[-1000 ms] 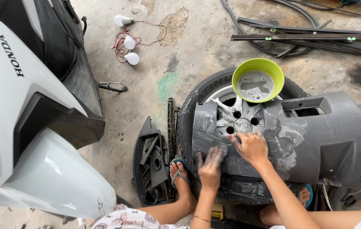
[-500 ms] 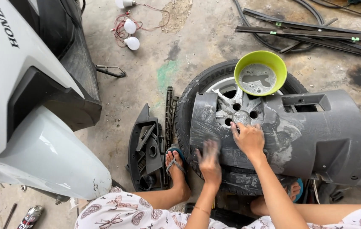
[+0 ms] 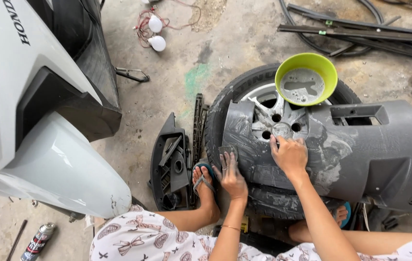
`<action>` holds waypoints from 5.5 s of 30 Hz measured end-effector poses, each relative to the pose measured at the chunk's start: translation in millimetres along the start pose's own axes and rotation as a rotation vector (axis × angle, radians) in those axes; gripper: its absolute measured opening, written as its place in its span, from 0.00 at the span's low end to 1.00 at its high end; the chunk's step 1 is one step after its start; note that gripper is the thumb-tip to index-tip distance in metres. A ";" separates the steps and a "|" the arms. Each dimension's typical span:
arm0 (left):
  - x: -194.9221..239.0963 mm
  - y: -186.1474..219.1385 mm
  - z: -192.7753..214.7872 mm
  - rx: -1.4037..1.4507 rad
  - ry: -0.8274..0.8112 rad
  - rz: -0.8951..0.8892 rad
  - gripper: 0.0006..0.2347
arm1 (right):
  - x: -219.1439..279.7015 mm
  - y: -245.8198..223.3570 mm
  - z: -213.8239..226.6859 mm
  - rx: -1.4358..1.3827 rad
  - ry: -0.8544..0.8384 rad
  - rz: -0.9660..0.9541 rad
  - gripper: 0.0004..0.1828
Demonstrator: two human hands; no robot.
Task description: The person sands a black plastic car part with sandpaper while it rests on a tire. They use both hands to rub the sandpaper over the surface, occasionally dipping it into a green bowl of soapy water to keep it wet.
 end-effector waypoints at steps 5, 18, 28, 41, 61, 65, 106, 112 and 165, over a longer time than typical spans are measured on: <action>-11.0 3.2 11.7 0.037 0.007 0.031 0.14 | -1.2 -5.0 4.4 -0.018 0.023 -0.007 0.19; -29.1 8.9 -9.7 -0.025 0.070 0.250 0.18 | -1.2 1.2 -4.8 -0.007 0.007 0.024 0.19; -49.7 3.8 2.6 0.036 -0.177 -0.034 0.16 | 11.6 -2.8 1.3 0.011 -0.027 -0.002 0.22; -24.7 38.3 -23.1 0.011 -0.242 -0.172 0.15 | 1.1 -1.0 10.1 -0.020 0.074 0.063 0.18; -58.4 40.9 -30.7 -0.107 -0.356 -0.039 0.18 | 2.7 -0.8 3.7 -0.003 0.056 0.028 0.21; -52.8 5.6 -49.1 -0.035 -0.321 -0.174 0.17 | 2.6 0.0 6.4 0.010 -0.003 0.020 0.25; 10.1 9.9 12.2 -0.026 -0.220 0.019 0.26 | 7.8 0.4 -9.4 0.015 0.068 0.078 0.29; 9.8 0.2 10.5 0.006 -0.176 0.122 0.28 | 5.5 4.4 -7.5 0.015 0.038 0.087 0.30; -7.8 -2.5 -37.8 0.013 -0.419 -0.084 0.23 | 5.4 -0.7 -11.5 0.046 0.078 0.002 0.25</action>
Point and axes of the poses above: each hand's wrist, its own x-axis away from the middle knuckle, its own z-axis out of the back of the hand, y = z × x, the point moved 1 cm from there along -x, towards the middle knuckle, and after that the axes turned 3 degrees about y, right-handed, at the moved point
